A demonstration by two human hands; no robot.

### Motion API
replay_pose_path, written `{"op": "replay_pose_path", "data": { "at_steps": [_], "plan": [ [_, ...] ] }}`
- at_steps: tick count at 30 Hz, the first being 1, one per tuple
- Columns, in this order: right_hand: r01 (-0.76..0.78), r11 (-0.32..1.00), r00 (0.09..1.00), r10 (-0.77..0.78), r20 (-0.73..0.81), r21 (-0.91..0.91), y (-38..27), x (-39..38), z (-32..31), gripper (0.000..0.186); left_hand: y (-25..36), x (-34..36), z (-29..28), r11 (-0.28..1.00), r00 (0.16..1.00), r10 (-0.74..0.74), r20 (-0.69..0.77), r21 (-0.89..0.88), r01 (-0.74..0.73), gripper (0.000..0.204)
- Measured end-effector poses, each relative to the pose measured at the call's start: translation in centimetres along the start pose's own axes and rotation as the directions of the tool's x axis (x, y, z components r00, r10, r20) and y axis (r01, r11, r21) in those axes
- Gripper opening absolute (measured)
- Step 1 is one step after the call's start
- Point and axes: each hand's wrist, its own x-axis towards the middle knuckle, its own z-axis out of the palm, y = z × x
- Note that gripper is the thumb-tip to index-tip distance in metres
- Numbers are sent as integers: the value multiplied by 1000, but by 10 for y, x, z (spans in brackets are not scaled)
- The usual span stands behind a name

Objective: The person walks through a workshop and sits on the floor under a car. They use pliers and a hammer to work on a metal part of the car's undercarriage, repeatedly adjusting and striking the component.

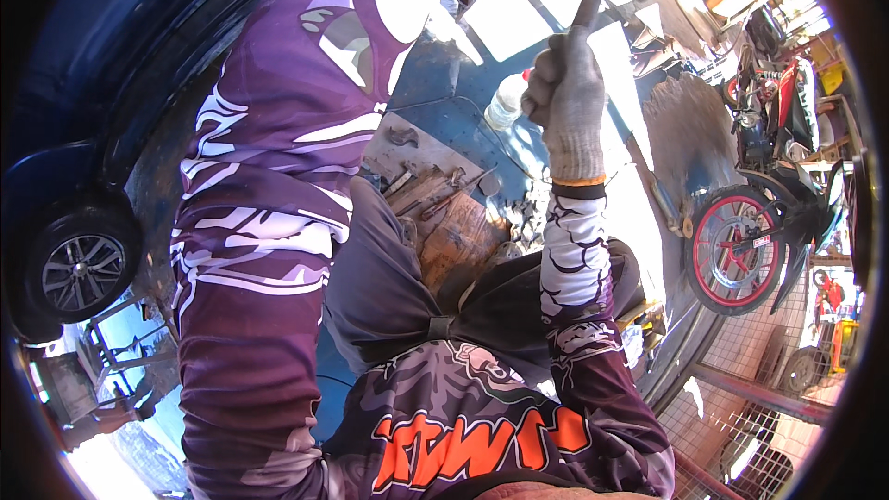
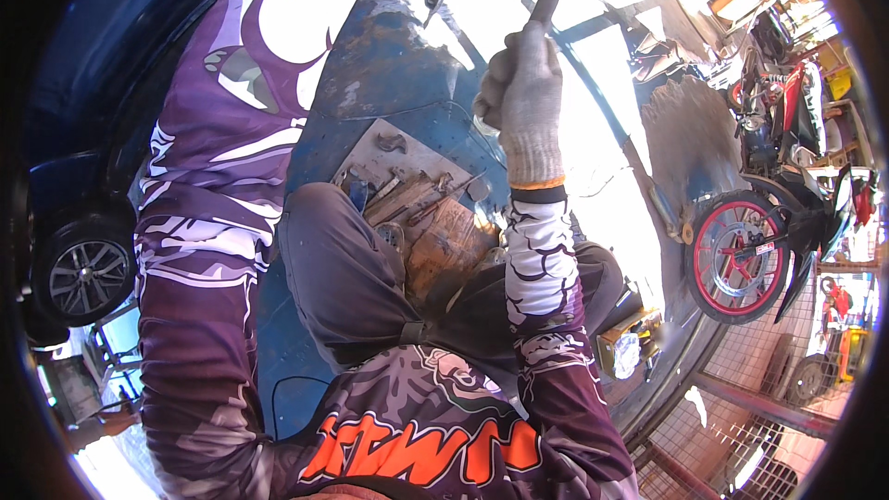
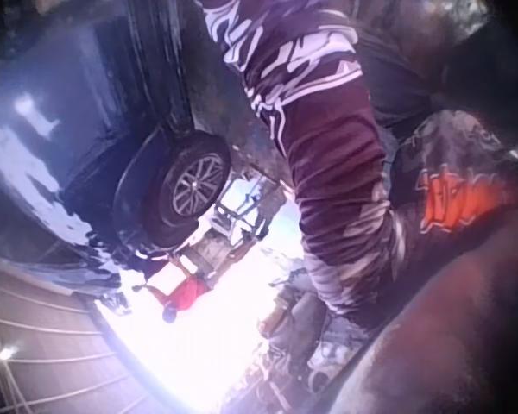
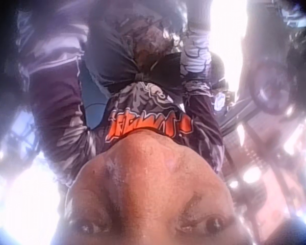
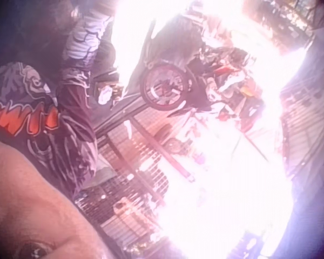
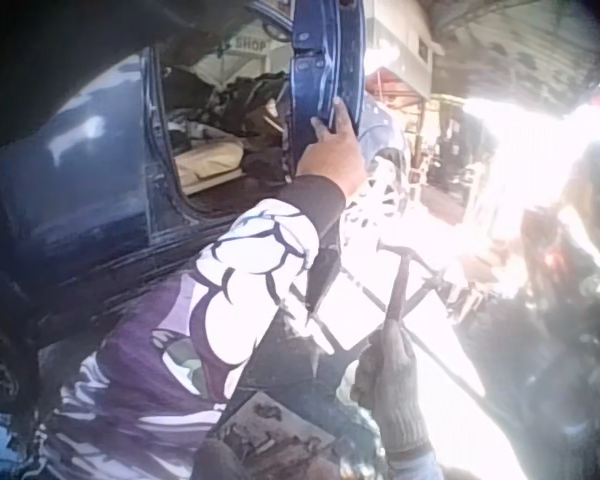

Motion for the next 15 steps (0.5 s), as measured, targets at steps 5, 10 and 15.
{"op": "replay_pose_path", "data": {
  "at_steps": [5,10,15],
  "plan": [
    [-30,993,999,33,20,-118,1,-1,-5,38,-2,-4,-2,1000,999,31,-8,-4,-31,104],
    [-160,983,975,172,144,-87,6,-2,-1,42,-4,2,3,1000,999,0,-32,10,0,101],
    [-113,983,993,115,-2,146,11,-7,12,41,-5,4,10,1000,1000,13,-24,8,-13,98]
  ]
}}
